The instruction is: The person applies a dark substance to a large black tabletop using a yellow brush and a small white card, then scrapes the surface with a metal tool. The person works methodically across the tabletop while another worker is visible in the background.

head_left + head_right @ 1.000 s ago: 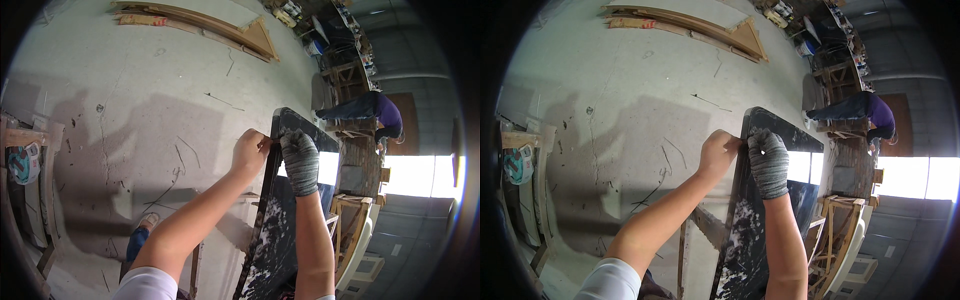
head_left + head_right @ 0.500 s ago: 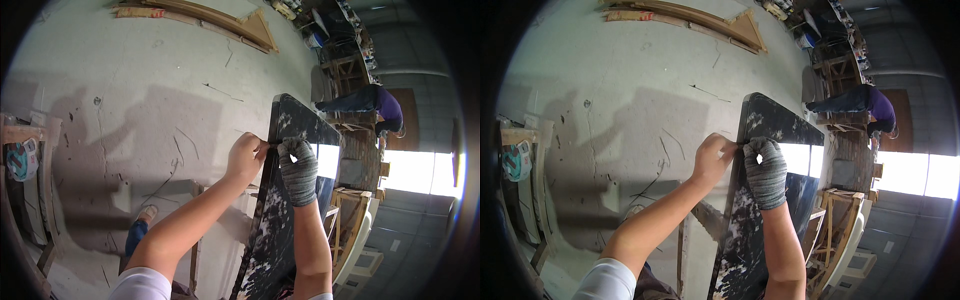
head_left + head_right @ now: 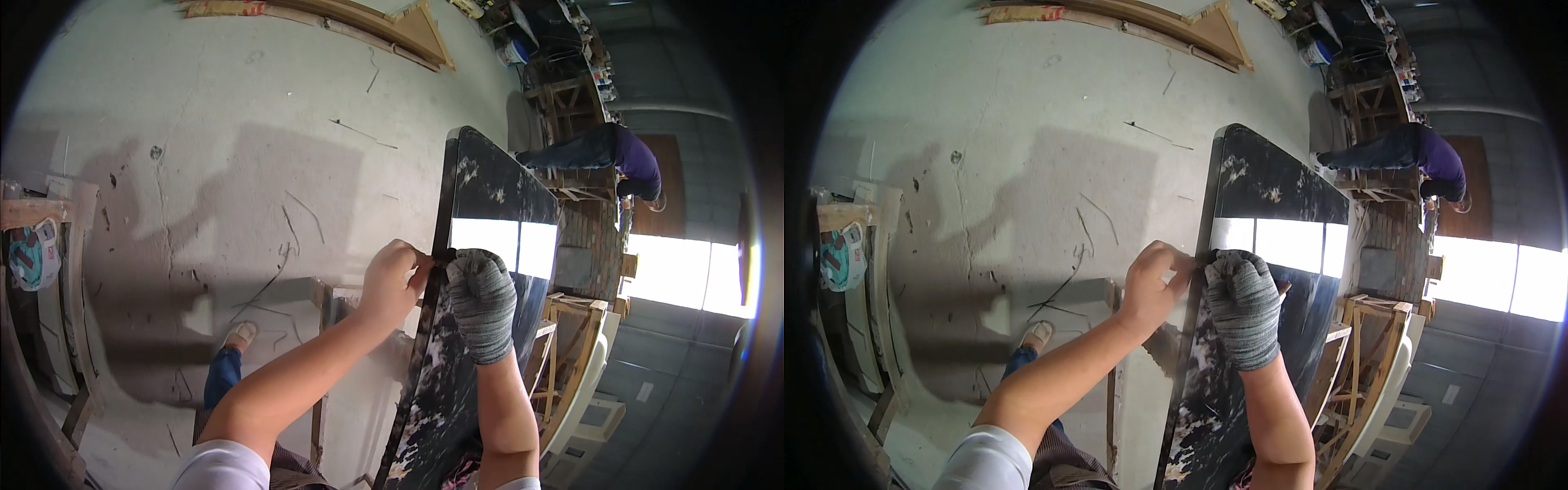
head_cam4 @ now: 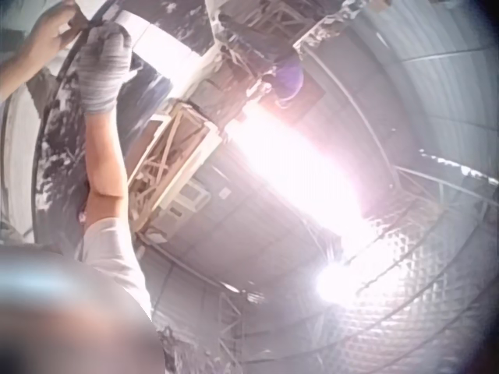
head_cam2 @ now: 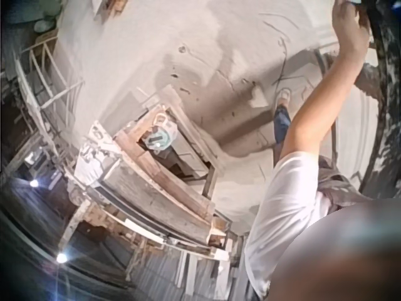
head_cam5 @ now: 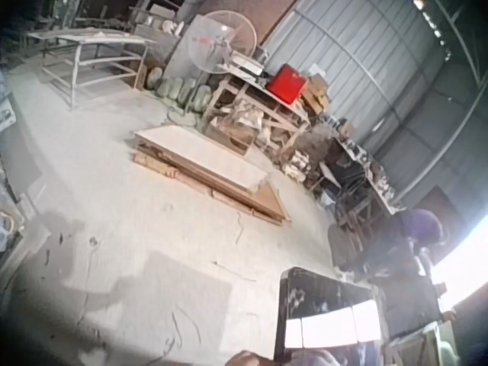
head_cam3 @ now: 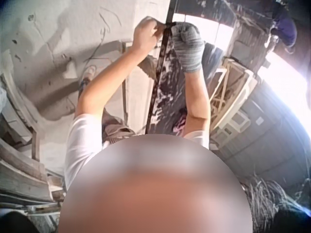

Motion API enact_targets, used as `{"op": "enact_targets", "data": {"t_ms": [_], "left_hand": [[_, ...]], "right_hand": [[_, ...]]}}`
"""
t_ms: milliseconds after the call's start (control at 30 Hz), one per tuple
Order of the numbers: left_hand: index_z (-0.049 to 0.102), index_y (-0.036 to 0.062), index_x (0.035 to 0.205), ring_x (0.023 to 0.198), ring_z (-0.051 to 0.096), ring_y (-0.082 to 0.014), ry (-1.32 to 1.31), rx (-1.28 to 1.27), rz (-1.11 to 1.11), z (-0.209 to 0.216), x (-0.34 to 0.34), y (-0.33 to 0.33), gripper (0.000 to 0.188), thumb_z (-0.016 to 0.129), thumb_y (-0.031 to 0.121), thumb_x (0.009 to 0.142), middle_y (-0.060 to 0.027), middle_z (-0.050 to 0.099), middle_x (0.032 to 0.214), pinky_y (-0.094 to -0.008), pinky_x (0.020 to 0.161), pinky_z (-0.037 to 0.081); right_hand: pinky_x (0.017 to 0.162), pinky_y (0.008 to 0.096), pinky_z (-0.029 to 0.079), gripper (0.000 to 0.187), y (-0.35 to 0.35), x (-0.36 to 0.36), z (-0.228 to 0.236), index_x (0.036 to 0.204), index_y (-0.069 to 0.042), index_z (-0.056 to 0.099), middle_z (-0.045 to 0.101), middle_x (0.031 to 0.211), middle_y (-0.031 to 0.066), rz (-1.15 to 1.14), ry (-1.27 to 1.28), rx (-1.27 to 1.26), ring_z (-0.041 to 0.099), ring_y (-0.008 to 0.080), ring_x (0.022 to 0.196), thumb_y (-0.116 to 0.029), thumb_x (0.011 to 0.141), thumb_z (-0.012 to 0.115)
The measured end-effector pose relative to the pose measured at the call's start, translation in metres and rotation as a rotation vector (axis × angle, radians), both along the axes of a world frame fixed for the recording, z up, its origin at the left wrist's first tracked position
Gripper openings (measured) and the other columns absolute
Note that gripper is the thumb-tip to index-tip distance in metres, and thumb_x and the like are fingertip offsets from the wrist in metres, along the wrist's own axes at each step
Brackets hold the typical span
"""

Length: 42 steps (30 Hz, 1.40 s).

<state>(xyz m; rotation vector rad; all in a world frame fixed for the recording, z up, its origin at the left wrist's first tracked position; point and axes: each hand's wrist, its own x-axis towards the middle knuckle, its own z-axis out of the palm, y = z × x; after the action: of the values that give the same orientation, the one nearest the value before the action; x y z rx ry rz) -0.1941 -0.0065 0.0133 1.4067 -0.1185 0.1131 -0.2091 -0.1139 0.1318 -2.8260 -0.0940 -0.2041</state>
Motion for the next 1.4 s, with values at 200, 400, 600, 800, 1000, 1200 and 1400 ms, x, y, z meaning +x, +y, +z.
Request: {"op": "enact_targets", "data": {"t_ms": [200, 400, 600, 800, 1000, 1200, 1400], "left_hand": [[0.062, -0.0007, 0.078, 0.077, 0.064, -0.0307, 0.0, -0.038, 0.001, -0.001, -0.025, 0.003, 0.012, 0.071, -0.008, 0.075, -0.0132, 0.065, 0.083, -0.0372, 0.067, 0.05], [0.061, -0.0004, 0.078, 0.078, 0.064, -0.032, 0.013, -0.029, -0.017, -0.001, -0.045, 0.006, 0.012, 0.071, -0.007, 0.075, -0.0143, 0.064, 0.084, -0.0388, 0.067, 0.05], [0.06, 0.0015, 0.08, 0.079, 0.063, -0.0329, 0.01, -0.028, -0.038, -0.004, -0.063, 0.008, 0.016, 0.071, -0.007, 0.073, -0.0136, 0.064, 0.085, -0.04, 0.067, 0.05], [0.056, 0.0028, 0.081, 0.077, 0.063, -0.0332, -0.033, -0.02, -0.037, -0.003, -0.08, 0.012, 0.02, 0.071, -0.008, 0.072, -0.0126, 0.063, 0.083, -0.0397, 0.065, 0.05], [0.054, 0.0032, 0.08, 0.073, 0.062, -0.0325, -0.043, -0.009, -0.044, -0.002, -0.1, 0.017, 0.022, 0.071, -0.008, 0.073, -0.0115, 0.062, 0.08, -0.0397, 0.063, 0.05], [0.057, 0.003, 0.082, 0.072, 0.062, -0.0324, -0.075, -0.006, -0.065, -0.002, -0.12, 0.023, 0.021, 0.072, -0.007, 0.073, -0.0109, 0.062, 0.079, -0.0398, 0.063, 0.05], [0.059, 0.004, 0.084, 0.076, 0.062, -0.0319, -0.053, -0.018, -0.107, -0.005, -0.148, 0.027, 0.02, 0.072, -0.006, 0.073, -0.0107, 0.062, 0.08, -0.0404, 0.065, 0.05]], "right_hand": [[0.078, 0.0327, 0.054, 0.014, 0.005, -0.022, 0.004, 0.092, -0.003, 0.066, 0.067, 0.094, 0.0108, 0.045, -0.008, -0.054, 0.067, 0.0267, 0.086, 0.003, 0.082, 0.073], [0.078, 0.0329, 0.055, 0.019, 0.003, -0.041, 0.003, 0.093, -0.004, 0.066, 0.066, 0.094, 0.0107, 0.082, -0.027, -0.012, 0.067, 0.0269, 0.086, 0.004, 0.079, 0.075], [0.079, 0.033, 0.056, 0.017, 0.011, -0.056, 0.007, 0.097, -0.002, 0.068, 0.067, 0.097, 0.0125, 0.076, -0.004, 0.032, 0.067, 0.0273, 0.089, 0.004, 0.082, 0.072], [0.08, 0.0319, 0.056, 0.015, 0.012, -0.077, 0.007, 0.096, -0.002, 0.067, 0.067, 0.1, 0.0126, 0.029, 0.051, 0.072, 0.068, 0.0263, 0.089, 0.005, 0.083, 0.071], [0.08, 0.0325, 0.056, 0.016, 0.014, -0.095, 0.007, 0.096, -0.002, 0.066, 0.067, 0.101, 0.0135, 0.052, 0.05, 0.079, 0.068, 0.0275, 0.09, 0.005, 0.082, 0.071], [0.081, 0.0328, 0.056, 0.016, 0.014, -0.12, 0.007, 0.094, -0.003, 0.066, 0.067, 0.101, 0.014, 0.05, 0.094, 0.104, 0.067, 0.0286, 0.091, 0.006, 0.081, 0.071], [0.082, 0.0342, 0.055, 0.015, 0.017, -0.147, 0.007, 0.092, -0.004, 0.065, 0.067, 0.103, 0.014, 0.003, 0.14, 0.156, 0.067, 0.029, 0.094, 0.005, 0.081, 0.071]]}}
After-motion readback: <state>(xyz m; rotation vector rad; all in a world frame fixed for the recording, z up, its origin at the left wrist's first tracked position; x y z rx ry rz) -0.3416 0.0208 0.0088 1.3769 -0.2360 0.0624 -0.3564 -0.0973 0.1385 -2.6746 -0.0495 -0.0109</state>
